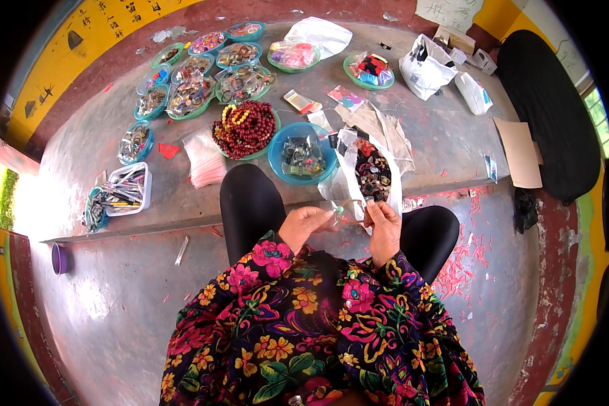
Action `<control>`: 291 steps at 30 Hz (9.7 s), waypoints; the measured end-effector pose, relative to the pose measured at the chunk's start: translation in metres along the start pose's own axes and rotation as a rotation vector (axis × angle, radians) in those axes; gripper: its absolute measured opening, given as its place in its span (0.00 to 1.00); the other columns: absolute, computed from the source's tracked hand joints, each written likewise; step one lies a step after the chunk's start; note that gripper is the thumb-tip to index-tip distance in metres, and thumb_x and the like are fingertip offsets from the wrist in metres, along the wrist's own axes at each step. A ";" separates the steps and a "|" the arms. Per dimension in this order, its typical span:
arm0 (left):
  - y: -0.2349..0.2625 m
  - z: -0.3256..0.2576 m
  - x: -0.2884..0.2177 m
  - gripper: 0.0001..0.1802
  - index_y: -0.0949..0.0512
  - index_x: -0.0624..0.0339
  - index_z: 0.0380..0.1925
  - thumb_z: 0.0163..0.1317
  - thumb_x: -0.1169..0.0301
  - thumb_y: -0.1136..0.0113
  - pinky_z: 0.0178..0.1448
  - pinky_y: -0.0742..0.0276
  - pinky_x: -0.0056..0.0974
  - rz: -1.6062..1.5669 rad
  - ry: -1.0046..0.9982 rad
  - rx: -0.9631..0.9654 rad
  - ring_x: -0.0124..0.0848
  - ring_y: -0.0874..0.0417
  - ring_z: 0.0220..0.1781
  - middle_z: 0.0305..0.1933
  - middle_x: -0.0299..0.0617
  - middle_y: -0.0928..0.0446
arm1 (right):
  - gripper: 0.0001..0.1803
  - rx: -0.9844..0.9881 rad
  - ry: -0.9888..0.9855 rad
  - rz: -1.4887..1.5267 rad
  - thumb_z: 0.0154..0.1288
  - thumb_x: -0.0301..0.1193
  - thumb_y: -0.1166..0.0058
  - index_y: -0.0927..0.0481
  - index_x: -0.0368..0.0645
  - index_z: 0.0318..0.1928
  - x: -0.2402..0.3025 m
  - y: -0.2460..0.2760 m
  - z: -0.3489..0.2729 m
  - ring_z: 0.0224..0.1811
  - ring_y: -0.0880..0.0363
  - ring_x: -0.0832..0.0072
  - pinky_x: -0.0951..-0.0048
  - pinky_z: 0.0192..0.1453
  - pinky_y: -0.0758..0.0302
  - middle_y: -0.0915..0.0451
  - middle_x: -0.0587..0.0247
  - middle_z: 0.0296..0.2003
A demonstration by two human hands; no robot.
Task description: The person sits cross-legged on the floor and repeatedly picks up small beads from a white bag, places them into clear plastic bags, and seals the bags. The person then places the sealed bags into a blue bowl. Various bowls of beads and other craft supplies are arranged on the floor around the person.
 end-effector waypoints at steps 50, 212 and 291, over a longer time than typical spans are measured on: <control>0.008 0.004 0.002 0.15 0.22 0.67 0.36 0.64 0.64 0.48 0.31 0.33 0.25 0.136 -0.048 0.013 0.21 0.23 0.32 0.32 0.37 0.20 | 0.09 0.056 -0.134 -0.022 0.56 0.29 0.40 0.20 0.34 0.26 0.000 0.000 0.003 0.25 0.32 0.85 0.82 0.33 0.37 0.24 0.70 0.22; 0.011 -0.010 0.007 0.14 0.27 0.68 0.44 0.60 0.72 0.44 0.46 0.29 0.28 0.216 -0.162 0.083 0.20 0.25 0.39 0.39 0.34 0.23 | 0.12 0.246 -0.103 -0.359 0.58 0.29 0.42 0.27 0.37 0.23 0.014 -0.033 -0.008 0.20 0.31 0.87 0.85 0.24 0.34 0.25 0.69 0.18; 0.337 -0.013 0.077 0.16 0.23 0.66 0.39 0.46 0.80 0.39 0.45 0.26 0.35 -0.026 -0.365 -0.930 0.33 0.19 0.37 0.35 0.42 0.20 | 0.07 0.027 -0.129 -0.151 0.65 0.30 0.53 0.26 0.40 0.33 -0.007 -0.019 0.005 0.16 0.31 0.81 0.81 0.21 0.36 0.24 0.66 0.21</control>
Point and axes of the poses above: each hand's wrist, its own z-axis towards the middle knuckle, its own y-axis out of the back of the hand, x = y × z, the point moved 2 cm from there along z, towards the middle knuckle
